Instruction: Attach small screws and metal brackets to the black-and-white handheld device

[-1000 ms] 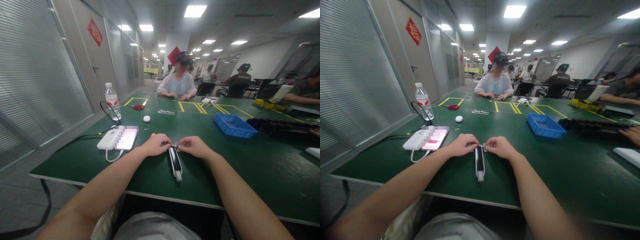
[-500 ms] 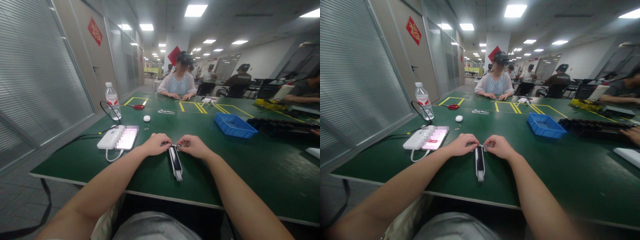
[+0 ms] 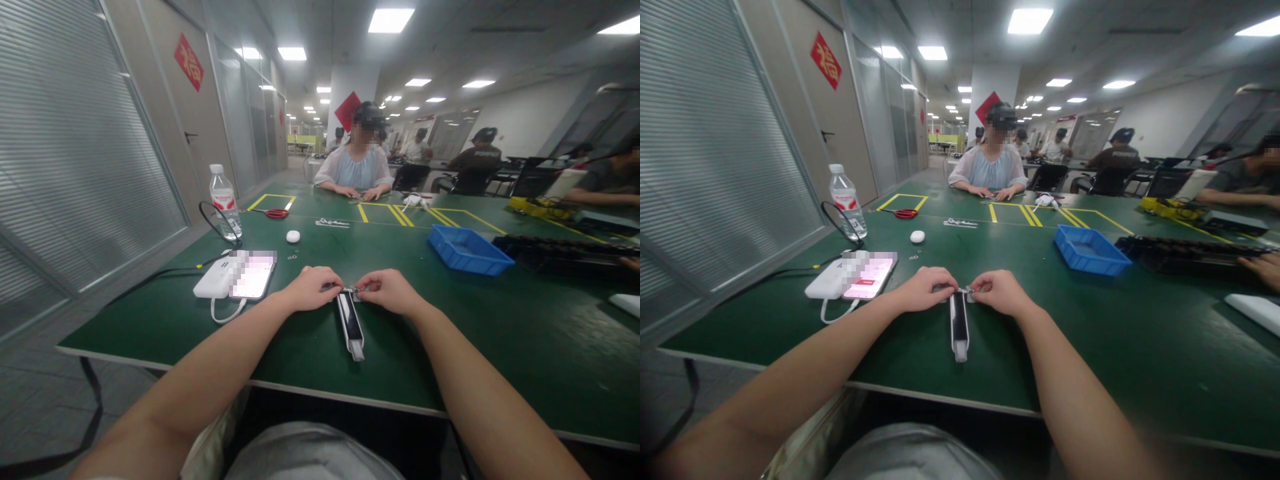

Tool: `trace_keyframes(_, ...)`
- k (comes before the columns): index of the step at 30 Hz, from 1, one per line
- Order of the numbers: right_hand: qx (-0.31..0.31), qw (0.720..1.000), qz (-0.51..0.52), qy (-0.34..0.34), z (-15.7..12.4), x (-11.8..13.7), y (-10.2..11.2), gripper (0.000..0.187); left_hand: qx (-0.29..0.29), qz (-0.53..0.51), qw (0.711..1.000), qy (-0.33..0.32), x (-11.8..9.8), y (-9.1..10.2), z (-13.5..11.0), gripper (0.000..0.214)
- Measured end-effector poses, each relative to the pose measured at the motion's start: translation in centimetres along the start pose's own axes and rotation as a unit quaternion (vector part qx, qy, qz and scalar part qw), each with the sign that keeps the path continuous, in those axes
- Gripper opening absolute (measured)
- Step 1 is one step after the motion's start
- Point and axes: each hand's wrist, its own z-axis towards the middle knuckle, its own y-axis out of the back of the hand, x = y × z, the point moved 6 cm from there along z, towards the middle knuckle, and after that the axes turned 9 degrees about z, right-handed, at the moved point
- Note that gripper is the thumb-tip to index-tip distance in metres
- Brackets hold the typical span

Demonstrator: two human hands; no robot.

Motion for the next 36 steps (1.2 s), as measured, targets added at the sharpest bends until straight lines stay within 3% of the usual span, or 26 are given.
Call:
trace_keyframes(7,-0.019,0.999,-0.03,0.025,0.03,0.3,0.18,0.017,-0.006,-0.002,1.0,-0.007,0.1,-0.14,0.05,0.022)
trace_keyframes(12,0.005,1.0,0.012,0.02,-0.01,0.26,-0.14,0.018,-0.008,-0.002,1.0,-0.01,0.09,-0.14,0.03,0.022)
trace_keyframes(20,-0.009,0.999,0.043,0.001,0.05,-0.05,-0.07,0.023,-0.003,-0.001,1.0,-0.003,0.06,-0.1,-0.01,0.022)
trace_keyframes(36,-0.016,0.997,-0.066,0.025,0.12,-0.24,0.4,0.021,-0.005,-0.002,1.0,-0.006,0.05,-0.08,0.03,0.022)
